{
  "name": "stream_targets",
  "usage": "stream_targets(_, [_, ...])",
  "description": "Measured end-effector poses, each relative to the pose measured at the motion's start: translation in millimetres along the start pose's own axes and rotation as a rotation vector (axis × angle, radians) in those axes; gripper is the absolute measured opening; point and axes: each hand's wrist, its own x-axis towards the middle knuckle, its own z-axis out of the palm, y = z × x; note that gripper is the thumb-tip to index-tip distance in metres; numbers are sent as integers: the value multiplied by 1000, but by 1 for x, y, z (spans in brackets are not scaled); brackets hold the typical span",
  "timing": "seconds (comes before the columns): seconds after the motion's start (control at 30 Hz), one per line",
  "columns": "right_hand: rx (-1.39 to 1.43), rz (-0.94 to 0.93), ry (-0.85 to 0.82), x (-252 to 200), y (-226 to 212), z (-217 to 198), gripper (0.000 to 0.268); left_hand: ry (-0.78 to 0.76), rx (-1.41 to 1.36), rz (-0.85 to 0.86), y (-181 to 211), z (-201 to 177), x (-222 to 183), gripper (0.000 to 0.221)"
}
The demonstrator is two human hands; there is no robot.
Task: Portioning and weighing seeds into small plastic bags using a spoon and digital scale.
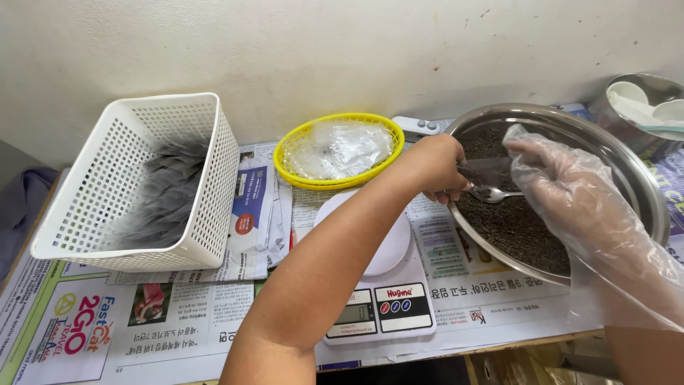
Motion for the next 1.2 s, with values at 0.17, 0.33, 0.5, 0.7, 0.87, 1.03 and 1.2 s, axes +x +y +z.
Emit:
stream_targets(0.17, [17,18,76,-1,-14,4,41,-8,-2,-10,-3,0,1,11])
stream_targets(0.33, [5,-133,54,2,0,7,40,-12,-26,-28,-11,0,4,10])
stream_targets(0.5, [80,-30,147,-4,-10,8,37,-25,-138,-8,-21,-1,0,10])
stream_targets(0.7, [148,184,245,3,-26,0,29,-89,-732,171,-59,11,-4,31])
stream_targets(0.87, [620,-204,381,6,2,15,9,-140,-1134,522,-85,38,-9,38])
stream_targets(1.03, [619,-270,333,-7,-27,27,48,-144,-1206,770,-88,49,-38,35])
stream_targets(1.2, [-168,81,411,-6,-95,25,19,-70,-1270,940,-91,62,-56,29])
